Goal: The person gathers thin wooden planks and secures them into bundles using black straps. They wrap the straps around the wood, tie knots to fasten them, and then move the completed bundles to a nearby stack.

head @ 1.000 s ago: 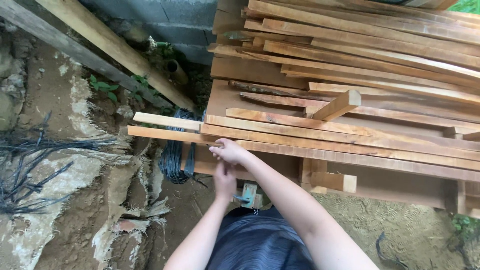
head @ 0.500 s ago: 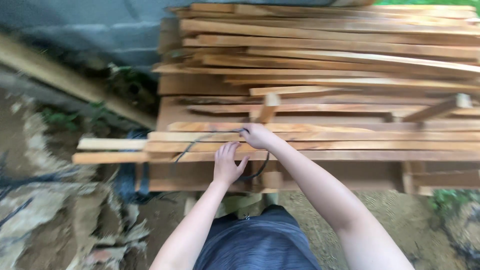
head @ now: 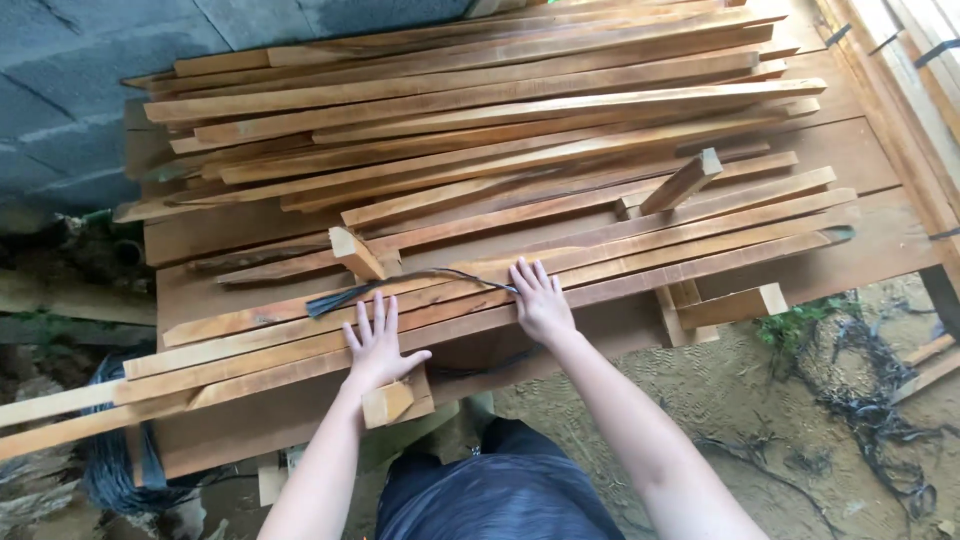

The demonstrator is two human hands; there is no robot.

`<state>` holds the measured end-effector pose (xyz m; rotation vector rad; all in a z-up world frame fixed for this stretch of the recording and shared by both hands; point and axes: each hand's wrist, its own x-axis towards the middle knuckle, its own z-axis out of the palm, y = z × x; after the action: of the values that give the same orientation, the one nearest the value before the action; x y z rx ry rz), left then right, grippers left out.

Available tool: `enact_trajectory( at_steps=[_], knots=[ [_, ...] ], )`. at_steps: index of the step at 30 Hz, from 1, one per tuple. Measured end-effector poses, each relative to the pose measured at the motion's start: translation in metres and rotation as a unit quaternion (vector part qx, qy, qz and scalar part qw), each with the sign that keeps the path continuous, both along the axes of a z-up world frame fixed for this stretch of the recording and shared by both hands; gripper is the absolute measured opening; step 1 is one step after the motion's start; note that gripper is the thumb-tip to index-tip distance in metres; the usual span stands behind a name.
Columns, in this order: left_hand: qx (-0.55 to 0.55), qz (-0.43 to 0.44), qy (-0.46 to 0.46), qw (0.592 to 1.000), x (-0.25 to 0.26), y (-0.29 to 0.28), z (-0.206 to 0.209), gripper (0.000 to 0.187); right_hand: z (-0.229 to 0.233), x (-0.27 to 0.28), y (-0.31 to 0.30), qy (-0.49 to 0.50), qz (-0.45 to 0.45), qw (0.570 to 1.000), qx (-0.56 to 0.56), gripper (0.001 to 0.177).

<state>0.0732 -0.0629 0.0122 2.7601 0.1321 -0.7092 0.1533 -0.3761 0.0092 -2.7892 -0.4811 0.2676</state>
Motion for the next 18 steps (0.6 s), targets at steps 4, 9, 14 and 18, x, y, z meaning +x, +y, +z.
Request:
enact_trajectory(
  at_steps=[4,9,14,18],
  knots=[
    [-0.004,0.012,-0.005,1.0,0.0,0.0,-0.008,0.122,0.002,-0.004,0.004,0.006,-0.001,1.0,-0.006,0.057],
    [0.009,0.004,-0.002,1.0,-0.002,0.006,-0.016,0.119,-0.016,-0.009,0.005,0.022,-0.008,0.999,-0.036,0.061],
    [0.036,-0.026,-0.028,0.999,-0.005,0.007,-0.017,0.115,-0.014,-0.008,0.005,0.016,-0.013,0.998,-0.055,0.06],
    [0.073,-0.057,-0.068,0.993,-0.007,0.011,-0.011,0.112,-0.016,-0.005,0.013,0.012,-0.025,0.997,-0.078,0.058]
  ],
)
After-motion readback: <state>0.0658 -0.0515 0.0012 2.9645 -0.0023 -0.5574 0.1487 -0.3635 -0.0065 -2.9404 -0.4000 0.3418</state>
